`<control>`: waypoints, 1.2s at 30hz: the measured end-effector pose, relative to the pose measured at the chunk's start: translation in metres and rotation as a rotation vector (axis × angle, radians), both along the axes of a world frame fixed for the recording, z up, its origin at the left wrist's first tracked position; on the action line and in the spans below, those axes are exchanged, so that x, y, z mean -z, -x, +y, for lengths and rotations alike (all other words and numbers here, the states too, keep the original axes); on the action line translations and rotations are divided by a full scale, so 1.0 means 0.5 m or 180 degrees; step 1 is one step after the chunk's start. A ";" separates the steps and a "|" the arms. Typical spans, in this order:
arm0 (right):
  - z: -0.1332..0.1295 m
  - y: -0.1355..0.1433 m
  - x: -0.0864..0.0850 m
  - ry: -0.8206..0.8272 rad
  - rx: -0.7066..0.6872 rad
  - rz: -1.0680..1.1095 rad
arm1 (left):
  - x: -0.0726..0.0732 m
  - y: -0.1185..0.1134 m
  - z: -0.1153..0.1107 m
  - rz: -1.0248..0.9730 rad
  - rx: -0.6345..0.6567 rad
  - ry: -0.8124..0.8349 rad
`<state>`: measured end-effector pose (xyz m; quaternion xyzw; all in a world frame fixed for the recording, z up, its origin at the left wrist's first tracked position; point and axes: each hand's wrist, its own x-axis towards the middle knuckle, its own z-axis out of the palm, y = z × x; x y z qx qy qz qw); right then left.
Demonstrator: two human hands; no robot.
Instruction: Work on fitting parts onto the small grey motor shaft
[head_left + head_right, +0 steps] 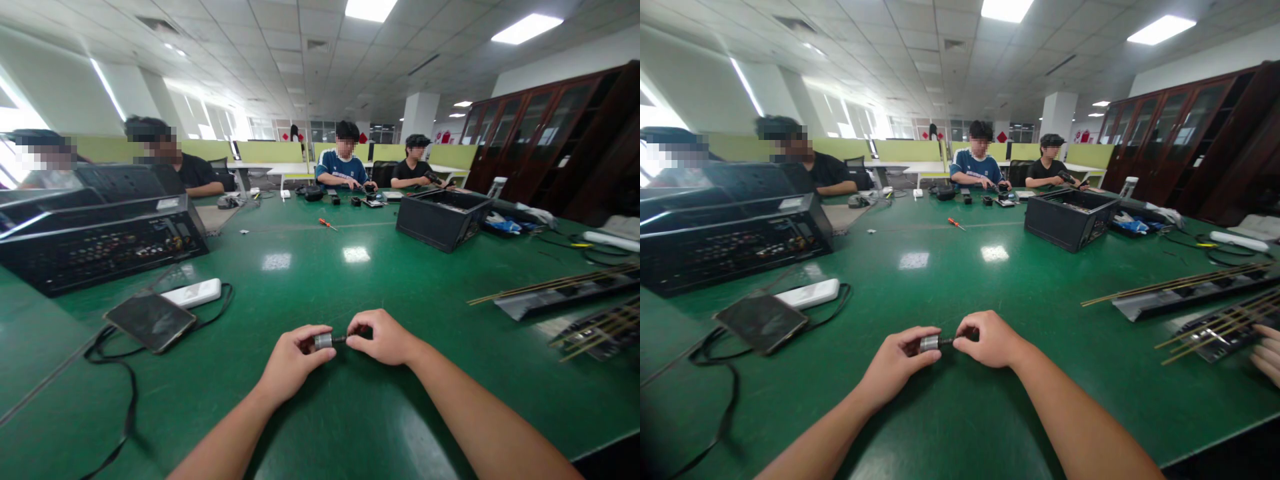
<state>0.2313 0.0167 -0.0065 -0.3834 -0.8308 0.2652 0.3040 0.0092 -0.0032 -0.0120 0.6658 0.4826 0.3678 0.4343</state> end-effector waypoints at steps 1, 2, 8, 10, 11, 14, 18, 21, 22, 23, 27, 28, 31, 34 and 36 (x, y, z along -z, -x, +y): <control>0.000 0.000 -0.002 0.0000 -0.0002 -0.0003 | -0.001 0.000 0.000 -0.0001 -0.0003 0.0003; 0.000 -0.001 -0.003 0.0002 -0.0004 -0.0004 | -0.001 0.000 -0.001 -0.0001 -0.0007 0.0007; 0.002 -0.004 -0.004 0.0004 0.0003 -0.0048 | -0.007 -0.002 -0.002 -0.0004 0.0000 0.0032; 0.002 -0.005 -0.003 0.0012 0.0009 -0.0058 | -0.008 -0.003 -0.002 -0.0007 -0.0009 0.0030; 0.002 -0.006 -0.003 0.0022 0.0007 -0.0062 | -0.008 -0.003 -0.002 -0.0006 -0.0014 0.0028; 0.002 -0.007 -0.001 0.0032 0.0015 -0.0060 | -0.006 -0.002 -0.002 -0.0011 -0.0012 0.0021; 0.004 -0.008 0.001 0.0021 0.0012 -0.0052 | -0.005 0.000 -0.001 -0.0005 0.0001 0.0014; 0.005 -0.009 0.002 0.0014 0.0013 -0.0047 | -0.006 0.000 -0.002 0.0020 -0.0010 0.0023; 0.006 -0.009 0.002 0.0008 0.0016 -0.0044 | -0.006 0.000 -0.002 0.0021 -0.0014 0.0029; 0.006 -0.010 0.003 0.0000 0.0020 -0.0041 | -0.006 0.000 -0.001 0.0019 -0.0016 0.0033; 0.007 -0.012 0.003 0.0013 0.0009 -0.0052 | -0.006 0.000 -0.001 0.0038 -0.0025 0.0013; 0.007 -0.012 0.003 0.0015 0.0010 -0.0054 | -0.007 0.001 -0.001 0.0052 -0.0030 0.0006; 0.007 -0.013 0.003 0.0014 0.0001 -0.0060 | -0.009 0.001 -0.001 0.0074 -0.0013 -0.0007; 0.007 -0.013 0.001 0.0016 -0.0017 -0.0053 | -0.010 0.001 -0.002 0.0069 -0.0008 -0.0027; 0.006 -0.014 0.000 0.0018 -0.0023 -0.0049 | -0.009 0.002 -0.002 0.0080 -0.0008 -0.0027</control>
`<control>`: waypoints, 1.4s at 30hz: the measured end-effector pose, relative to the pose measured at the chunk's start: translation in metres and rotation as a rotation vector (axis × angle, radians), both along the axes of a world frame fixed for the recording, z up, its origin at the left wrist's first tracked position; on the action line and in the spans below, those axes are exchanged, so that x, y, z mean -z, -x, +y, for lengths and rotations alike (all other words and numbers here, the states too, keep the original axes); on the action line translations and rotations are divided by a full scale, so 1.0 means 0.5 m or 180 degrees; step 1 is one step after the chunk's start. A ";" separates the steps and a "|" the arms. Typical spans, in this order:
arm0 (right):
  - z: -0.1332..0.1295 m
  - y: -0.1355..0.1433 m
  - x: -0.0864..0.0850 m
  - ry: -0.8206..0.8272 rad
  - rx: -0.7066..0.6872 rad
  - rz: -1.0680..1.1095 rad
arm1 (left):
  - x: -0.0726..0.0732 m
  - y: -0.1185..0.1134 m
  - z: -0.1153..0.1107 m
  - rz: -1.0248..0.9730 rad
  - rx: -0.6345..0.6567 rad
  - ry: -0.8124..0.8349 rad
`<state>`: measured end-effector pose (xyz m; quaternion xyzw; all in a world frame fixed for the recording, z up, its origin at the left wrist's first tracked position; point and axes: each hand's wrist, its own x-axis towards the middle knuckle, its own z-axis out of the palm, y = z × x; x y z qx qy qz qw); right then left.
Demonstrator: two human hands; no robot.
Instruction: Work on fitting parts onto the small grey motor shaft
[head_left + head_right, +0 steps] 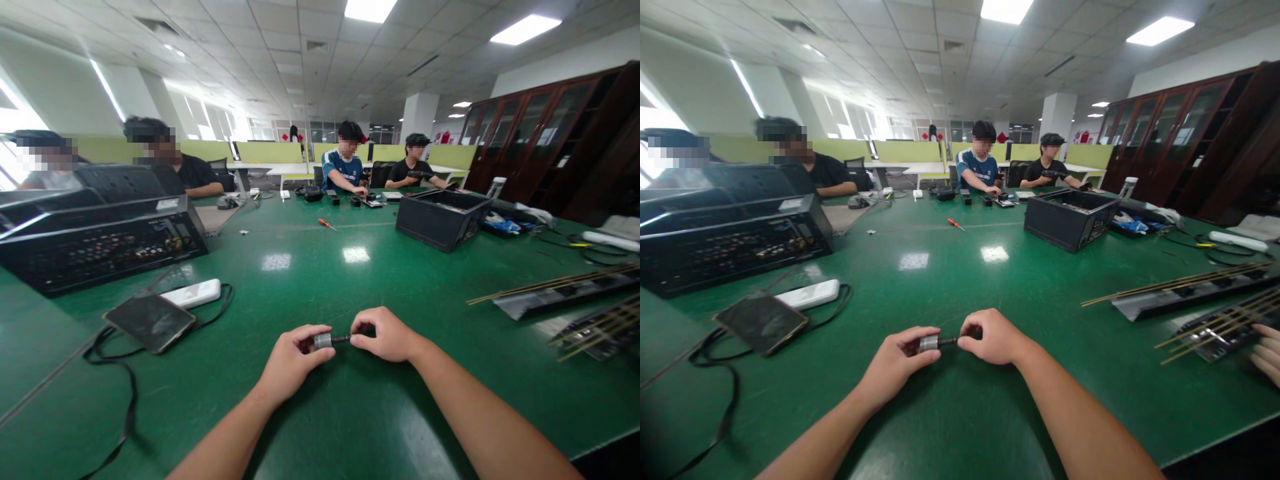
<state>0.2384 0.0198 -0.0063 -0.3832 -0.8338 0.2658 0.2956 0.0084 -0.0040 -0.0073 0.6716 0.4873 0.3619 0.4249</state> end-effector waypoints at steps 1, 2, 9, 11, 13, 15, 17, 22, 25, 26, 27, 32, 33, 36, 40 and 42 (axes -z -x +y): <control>0.000 -0.001 -0.001 0.0004 -0.0004 -0.0001 | 0.000 0.000 0.000 0.0004 0.0006 0.0003; 0.001 -0.001 -0.001 0.0010 -0.0004 -0.0003 | 0.001 0.000 0.001 0.0008 0.0011 0.0004; 0.004 -0.006 -0.002 0.0032 -0.0005 -0.0026 | 0.006 0.002 0.002 -0.0009 0.0011 -0.0023; 0.003 -0.006 -0.002 0.0034 -0.0023 -0.0016 | 0.005 0.003 0.001 0.0021 0.0014 -0.0050; 0.004 -0.007 -0.002 0.0045 -0.0040 -0.0015 | 0.004 0.003 0.001 0.0057 0.0014 -0.0058; 0.005 -0.008 0.000 0.0055 -0.0040 -0.0019 | 0.002 0.002 0.000 0.0060 0.0013 -0.0034; 0.006 -0.009 0.002 0.0056 -0.0031 -0.0017 | 0.001 0.001 -0.001 0.0032 0.0002 -0.0011; 0.008 -0.013 0.001 0.0092 -0.0040 -0.0016 | -0.002 -0.002 -0.002 -0.0025 -0.0022 -0.0007; 0.007 -0.015 -0.002 0.0066 -0.0040 -0.0017 | -0.002 -0.002 -0.001 -0.0038 -0.0027 -0.0002; 0.007 -0.016 -0.003 0.0051 -0.0033 -0.0017 | -0.002 -0.001 -0.001 -0.0046 -0.0034 0.0006; 0.007 -0.017 -0.003 0.0045 -0.0030 -0.0021 | -0.001 -0.001 0.000 -0.0052 -0.0034 0.0019; 0.006 -0.019 -0.007 0.0067 -0.0055 -0.0046 | 0.003 0.002 0.001 -0.0069 -0.0026 0.0029; 0.006 -0.019 -0.009 0.0065 -0.0058 -0.0046 | 0.004 0.002 0.001 -0.0074 -0.0024 0.0021; 0.005 -0.020 -0.011 0.0036 -0.0047 -0.0034 | 0.004 0.002 0.000 -0.0099 -0.0028 0.0028; 0.007 -0.024 -0.010 0.0015 -0.0056 -0.0048 | 0.003 0.001 -0.002 -0.0148 -0.0045 0.0080; 0.009 -0.026 -0.010 0.0030 -0.0067 -0.0065 | 0.002 0.000 -0.002 -0.0128 -0.0047 0.0069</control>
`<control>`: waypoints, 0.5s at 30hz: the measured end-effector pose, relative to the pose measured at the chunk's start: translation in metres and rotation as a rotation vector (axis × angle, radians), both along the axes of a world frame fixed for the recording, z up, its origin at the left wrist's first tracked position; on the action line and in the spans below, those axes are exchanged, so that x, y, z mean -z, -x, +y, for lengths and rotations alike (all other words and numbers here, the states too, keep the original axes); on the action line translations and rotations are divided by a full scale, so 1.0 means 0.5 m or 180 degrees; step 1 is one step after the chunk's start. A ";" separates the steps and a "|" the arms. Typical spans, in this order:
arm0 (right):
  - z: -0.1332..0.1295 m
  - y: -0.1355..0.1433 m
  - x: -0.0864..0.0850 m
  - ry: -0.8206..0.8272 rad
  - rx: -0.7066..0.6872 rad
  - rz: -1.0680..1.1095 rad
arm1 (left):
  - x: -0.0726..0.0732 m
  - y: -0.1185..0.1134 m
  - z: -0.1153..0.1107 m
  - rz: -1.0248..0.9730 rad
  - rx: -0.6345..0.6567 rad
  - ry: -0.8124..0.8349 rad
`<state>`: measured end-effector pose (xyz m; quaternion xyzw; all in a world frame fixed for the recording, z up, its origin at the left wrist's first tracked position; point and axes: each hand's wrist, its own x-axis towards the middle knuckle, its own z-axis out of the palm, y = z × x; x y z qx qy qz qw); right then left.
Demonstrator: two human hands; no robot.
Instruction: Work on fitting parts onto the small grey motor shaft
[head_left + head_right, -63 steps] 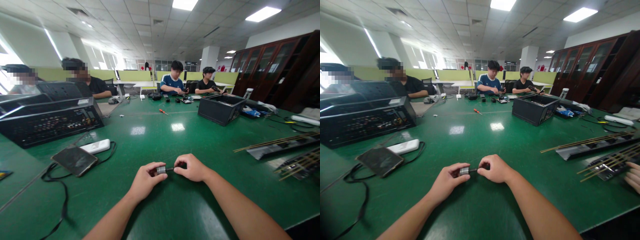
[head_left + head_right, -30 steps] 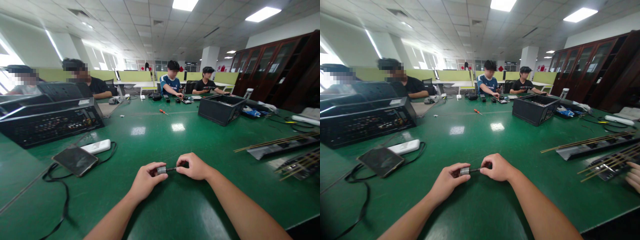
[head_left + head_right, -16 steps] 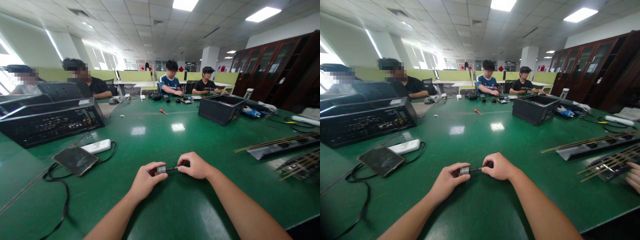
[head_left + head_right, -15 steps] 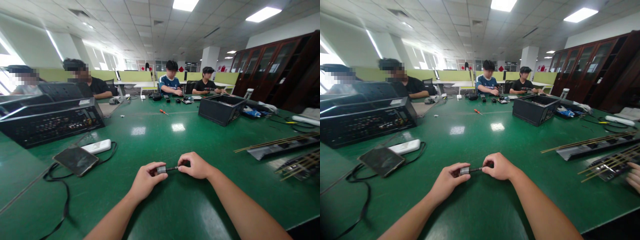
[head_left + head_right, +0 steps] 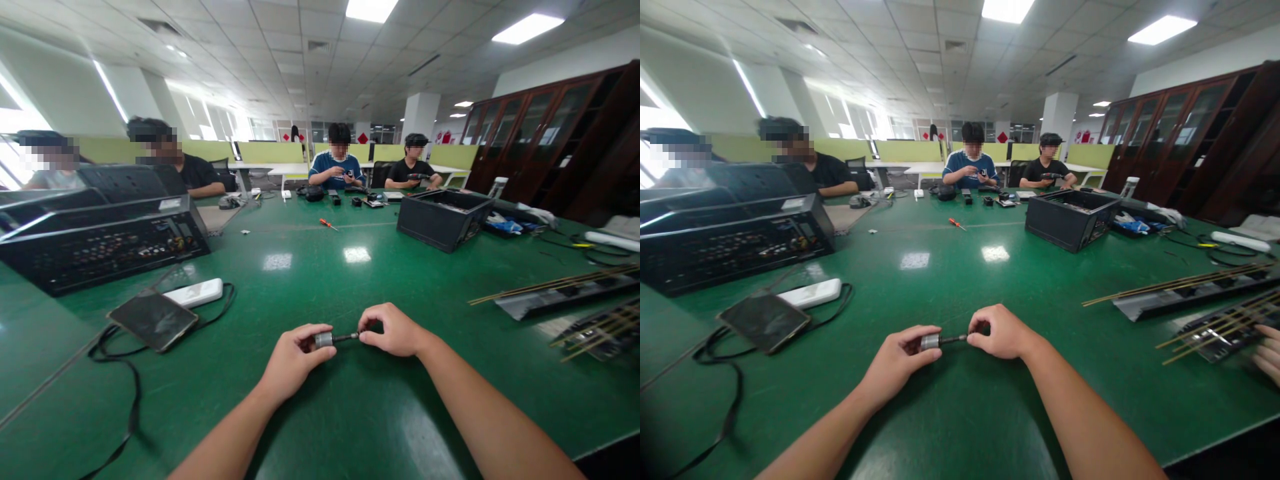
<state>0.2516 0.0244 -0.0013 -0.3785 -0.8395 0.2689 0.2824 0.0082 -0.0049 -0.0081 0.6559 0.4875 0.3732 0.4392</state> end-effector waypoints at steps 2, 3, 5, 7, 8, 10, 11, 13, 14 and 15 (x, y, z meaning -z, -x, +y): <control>0.001 -0.003 -0.001 0.0007 -0.0007 -0.0016 | 0.000 0.000 0.000 0.0046 0.0000 -0.0031; 0.001 -0.004 -0.001 0.0003 -0.0009 -0.0024 | 0.000 0.000 0.000 0.0068 -0.0004 -0.0049; 0.000 -0.006 -0.002 -0.0021 0.0002 -0.0027 | 0.000 0.001 0.001 0.0104 -0.0007 -0.0069; -0.001 -0.007 -0.003 -0.0034 0.0005 -0.0019 | 0.002 0.002 0.002 0.0112 0.0003 -0.0072; -0.001 -0.008 -0.003 -0.0032 0.0001 -0.0012 | 0.003 0.002 0.002 0.0107 0.0005 -0.0071; 0.001 -0.013 -0.003 -0.0021 -0.0009 -0.0005 | 0.005 0.003 0.002 0.0087 0.0013 -0.0060; 0.004 -0.018 -0.002 -0.0012 0.0003 -0.0006 | 0.006 0.003 0.001 0.0074 0.0011 -0.0056; 0.016 -0.035 0.002 -0.0004 0.0136 0.0014 | 0.006 0.002 0.000 0.0065 0.0019 -0.0057; 0.024 -0.047 0.004 0.0005 0.0257 0.0037 | 0.005 0.001 0.000 0.0067 0.0022 -0.0060; 0.032 -0.061 0.007 0.0023 0.0403 0.0068 | 0.004 0.000 -0.001 0.0076 0.0026 -0.0062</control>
